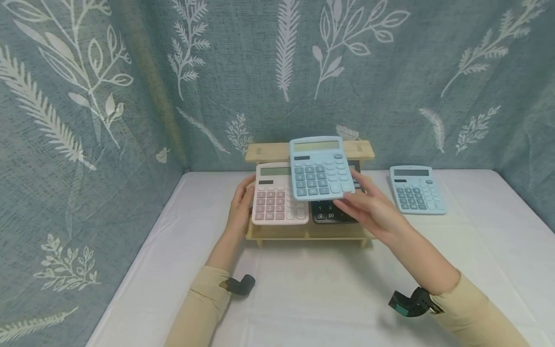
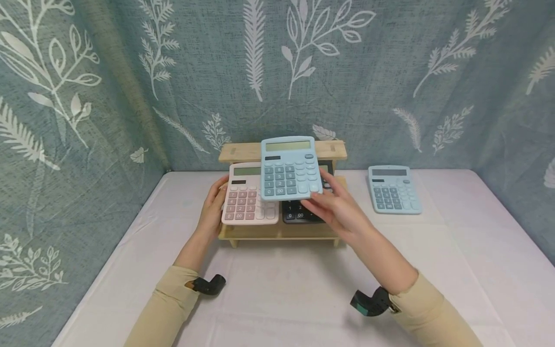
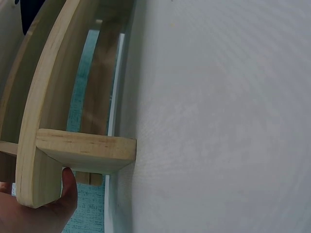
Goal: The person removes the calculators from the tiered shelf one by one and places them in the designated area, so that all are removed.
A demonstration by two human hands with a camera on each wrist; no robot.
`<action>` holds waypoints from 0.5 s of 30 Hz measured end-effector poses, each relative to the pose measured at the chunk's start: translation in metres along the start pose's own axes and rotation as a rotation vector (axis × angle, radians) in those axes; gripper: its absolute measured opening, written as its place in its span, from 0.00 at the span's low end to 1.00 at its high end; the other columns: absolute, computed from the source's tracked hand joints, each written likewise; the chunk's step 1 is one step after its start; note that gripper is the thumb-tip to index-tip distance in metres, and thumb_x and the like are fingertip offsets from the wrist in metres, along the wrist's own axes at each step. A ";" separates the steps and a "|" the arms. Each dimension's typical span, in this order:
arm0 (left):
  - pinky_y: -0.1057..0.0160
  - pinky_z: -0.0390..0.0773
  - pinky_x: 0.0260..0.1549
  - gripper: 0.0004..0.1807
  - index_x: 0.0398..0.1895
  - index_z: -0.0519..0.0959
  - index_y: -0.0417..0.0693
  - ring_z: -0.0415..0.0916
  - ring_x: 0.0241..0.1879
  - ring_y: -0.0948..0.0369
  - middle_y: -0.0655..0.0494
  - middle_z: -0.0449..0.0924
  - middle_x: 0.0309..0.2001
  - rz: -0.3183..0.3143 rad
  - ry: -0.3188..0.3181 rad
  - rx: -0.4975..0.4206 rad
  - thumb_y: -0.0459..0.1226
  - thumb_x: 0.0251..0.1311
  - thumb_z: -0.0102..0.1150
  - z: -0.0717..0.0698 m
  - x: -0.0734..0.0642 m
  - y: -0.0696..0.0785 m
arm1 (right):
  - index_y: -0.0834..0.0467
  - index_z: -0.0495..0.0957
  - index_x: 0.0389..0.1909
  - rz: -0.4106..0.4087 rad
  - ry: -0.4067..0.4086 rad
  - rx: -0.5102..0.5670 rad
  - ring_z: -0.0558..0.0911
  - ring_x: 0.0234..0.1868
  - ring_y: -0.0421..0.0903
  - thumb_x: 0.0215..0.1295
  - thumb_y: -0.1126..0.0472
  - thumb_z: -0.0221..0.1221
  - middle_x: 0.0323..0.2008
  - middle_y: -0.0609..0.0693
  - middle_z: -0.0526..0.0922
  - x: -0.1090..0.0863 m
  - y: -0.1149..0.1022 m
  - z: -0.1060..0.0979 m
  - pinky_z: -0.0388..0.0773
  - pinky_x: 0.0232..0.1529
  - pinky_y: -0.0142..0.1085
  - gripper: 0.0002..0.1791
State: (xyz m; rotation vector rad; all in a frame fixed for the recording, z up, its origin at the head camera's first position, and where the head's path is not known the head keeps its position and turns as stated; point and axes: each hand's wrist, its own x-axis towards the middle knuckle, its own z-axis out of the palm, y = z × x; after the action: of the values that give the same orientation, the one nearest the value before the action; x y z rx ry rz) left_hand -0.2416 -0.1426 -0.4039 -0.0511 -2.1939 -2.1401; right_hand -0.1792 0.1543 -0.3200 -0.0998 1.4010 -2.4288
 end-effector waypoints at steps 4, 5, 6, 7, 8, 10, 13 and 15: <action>0.46 0.63 0.65 0.25 0.72 0.61 0.58 0.52 0.72 0.56 0.56 0.59 0.72 -0.002 0.000 0.004 0.48 0.76 0.39 0.000 0.000 0.001 | 0.50 0.41 0.78 -0.004 -0.017 0.006 0.77 0.57 0.42 0.72 0.77 0.43 0.72 0.59 0.51 -0.006 0.000 -0.006 0.71 0.61 0.35 0.40; 0.47 0.63 0.65 0.24 0.72 0.62 0.57 0.53 0.72 0.56 0.56 0.60 0.72 -0.003 0.002 0.000 0.48 0.76 0.39 0.000 0.000 0.001 | 0.50 0.40 0.78 -0.004 -0.019 0.011 0.77 0.56 0.42 0.72 0.77 0.43 0.72 0.59 0.51 -0.008 -0.001 -0.007 0.71 0.61 0.35 0.40; 0.47 0.64 0.64 0.24 0.72 0.62 0.57 0.54 0.71 0.56 0.56 0.60 0.71 -0.002 0.003 -0.005 0.48 0.76 0.39 0.000 0.000 0.000 | 0.50 0.40 0.78 -0.002 -0.023 0.016 0.77 0.57 0.42 0.72 0.77 0.43 0.72 0.59 0.50 -0.010 -0.001 -0.008 0.71 0.61 0.35 0.40; 0.48 0.64 0.64 0.24 0.72 0.62 0.57 0.55 0.71 0.56 0.56 0.61 0.71 -0.004 0.007 -0.010 0.48 0.76 0.39 0.001 0.000 0.001 | 0.50 0.39 0.78 0.000 -0.025 0.021 0.77 0.57 0.42 0.72 0.77 0.43 0.73 0.59 0.50 -0.012 -0.001 -0.009 0.71 0.61 0.35 0.41; 0.48 0.64 0.64 0.24 0.72 0.62 0.57 0.56 0.70 0.56 0.56 0.61 0.71 -0.004 0.008 -0.014 0.47 0.76 0.40 0.001 0.000 0.001 | 0.49 0.39 0.78 0.003 -0.024 0.028 0.77 0.57 0.42 0.72 0.76 0.43 0.73 0.58 0.49 -0.014 -0.001 -0.011 0.71 0.61 0.35 0.41; 0.48 0.64 0.64 0.24 0.72 0.62 0.57 0.56 0.70 0.56 0.56 0.61 0.71 -0.005 0.008 -0.017 0.47 0.76 0.40 0.000 0.001 0.000 | 0.48 0.39 0.78 0.006 -0.020 0.038 0.77 0.57 0.42 0.72 0.76 0.44 0.73 0.58 0.49 -0.019 -0.002 -0.013 0.72 0.60 0.35 0.42; 0.47 0.64 0.64 0.24 0.72 0.62 0.57 0.56 0.70 0.56 0.56 0.62 0.71 -0.009 0.006 -0.016 0.47 0.76 0.39 0.000 0.001 0.000 | 0.47 0.40 0.78 0.007 -0.016 0.041 0.77 0.57 0.42 0.71 0.76 0.46 0.72 0.57 0.51 -0.025 -0.004 -0.017 0.73 0.59 0.35 0.42; 0.47 0.64 0.64 0.24 0.72 0.61 0.57 0.56 0.70 0.56 0.56 0.61 0.71 -0.011 0.005 -0.016 0.47 0.76 0.39 0.000 0.001 0.000 | 0.47 0.41 0.78 0.005 -0.010 0.033 0.78 0.57 0.42 0.71 0.75 0.48 0.71 0.56 0.54 -0.029 -0.005 -0.019 0.73 0.58 0.35 0.42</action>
State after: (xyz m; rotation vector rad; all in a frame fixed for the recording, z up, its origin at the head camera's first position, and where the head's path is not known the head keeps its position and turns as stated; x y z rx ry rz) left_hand -0.2431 -0.1424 -0.4040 -0.0354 -2.1797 -2.1613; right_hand -0.1572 0.1817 -0.3228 -0.1013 1.3551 -2.4429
